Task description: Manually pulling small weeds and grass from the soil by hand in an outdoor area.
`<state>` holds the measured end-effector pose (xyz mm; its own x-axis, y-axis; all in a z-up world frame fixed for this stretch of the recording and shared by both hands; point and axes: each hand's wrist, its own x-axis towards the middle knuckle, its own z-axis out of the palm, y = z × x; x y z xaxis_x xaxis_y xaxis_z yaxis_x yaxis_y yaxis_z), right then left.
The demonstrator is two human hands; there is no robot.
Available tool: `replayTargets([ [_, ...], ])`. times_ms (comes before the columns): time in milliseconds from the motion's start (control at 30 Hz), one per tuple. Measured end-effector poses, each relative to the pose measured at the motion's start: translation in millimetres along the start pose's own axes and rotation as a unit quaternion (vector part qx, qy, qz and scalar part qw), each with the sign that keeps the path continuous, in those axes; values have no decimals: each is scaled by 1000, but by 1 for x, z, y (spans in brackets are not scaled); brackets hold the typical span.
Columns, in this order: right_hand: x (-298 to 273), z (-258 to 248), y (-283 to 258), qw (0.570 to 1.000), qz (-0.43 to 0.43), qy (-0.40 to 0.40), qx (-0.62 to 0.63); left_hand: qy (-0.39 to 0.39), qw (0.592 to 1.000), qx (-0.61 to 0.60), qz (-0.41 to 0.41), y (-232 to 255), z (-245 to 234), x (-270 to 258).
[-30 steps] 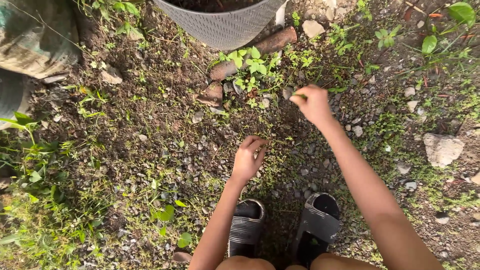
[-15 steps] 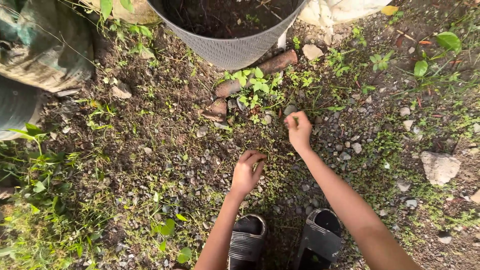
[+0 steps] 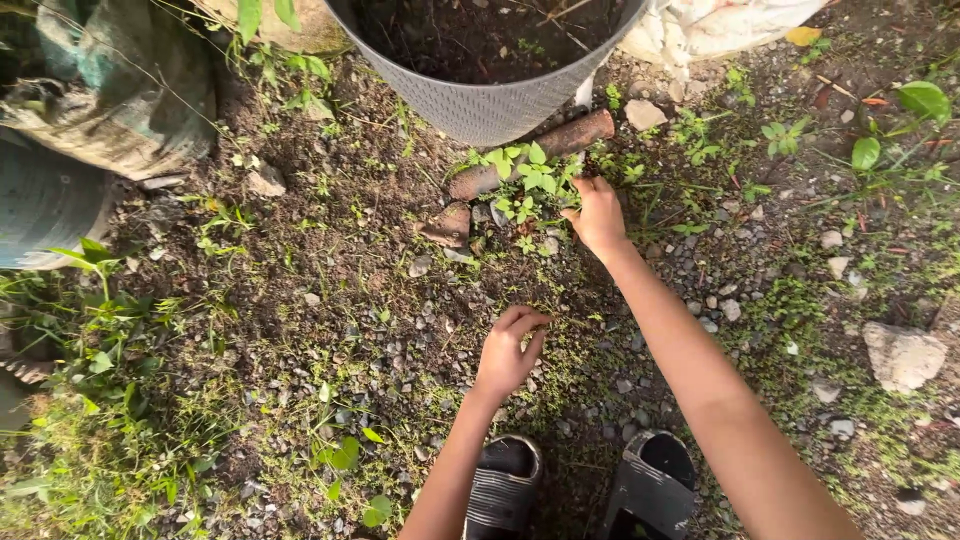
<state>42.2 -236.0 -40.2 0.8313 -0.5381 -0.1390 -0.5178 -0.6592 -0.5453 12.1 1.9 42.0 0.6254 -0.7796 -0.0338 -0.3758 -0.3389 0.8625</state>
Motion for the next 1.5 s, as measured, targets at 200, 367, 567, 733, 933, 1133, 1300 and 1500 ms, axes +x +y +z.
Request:
replayTargets([
  [200, 13, 30, 32, 990, -80, 112, 31, 23, 1000, -5, -14, -5, -14, -2],
  [367, 6, -8, 15, 969, -83, 183, 140, 24, 1000, -7, -18, -15, -10, 2],
  [567, 19, -16, -26, 988, -29, 83, 129, 7, 1000, -13, -5, -8, -4, 9],
  [733, 38, 21, -37, 979, -30, 133, 154, 1, 1000, -19, -2, -4, -10, 12],
  [933, 43, 41, -23, 956, -145, 223, 126, 28, 999, -20, -35, -24, -11, 24],
  [1133, 24, 34, -5, 919, -85, 287, 258, 147, 982, 78, -84, -55, -16, 102],
  [1300, 6, -5, -14, 899, -44, 335, 277, 163, 952, 257, -38, -84, 4, 152],
  [1500, -10, -65, 55, 881, -47, 421, 213, 26, 952, 300, -53, -81, 22, 174],
])
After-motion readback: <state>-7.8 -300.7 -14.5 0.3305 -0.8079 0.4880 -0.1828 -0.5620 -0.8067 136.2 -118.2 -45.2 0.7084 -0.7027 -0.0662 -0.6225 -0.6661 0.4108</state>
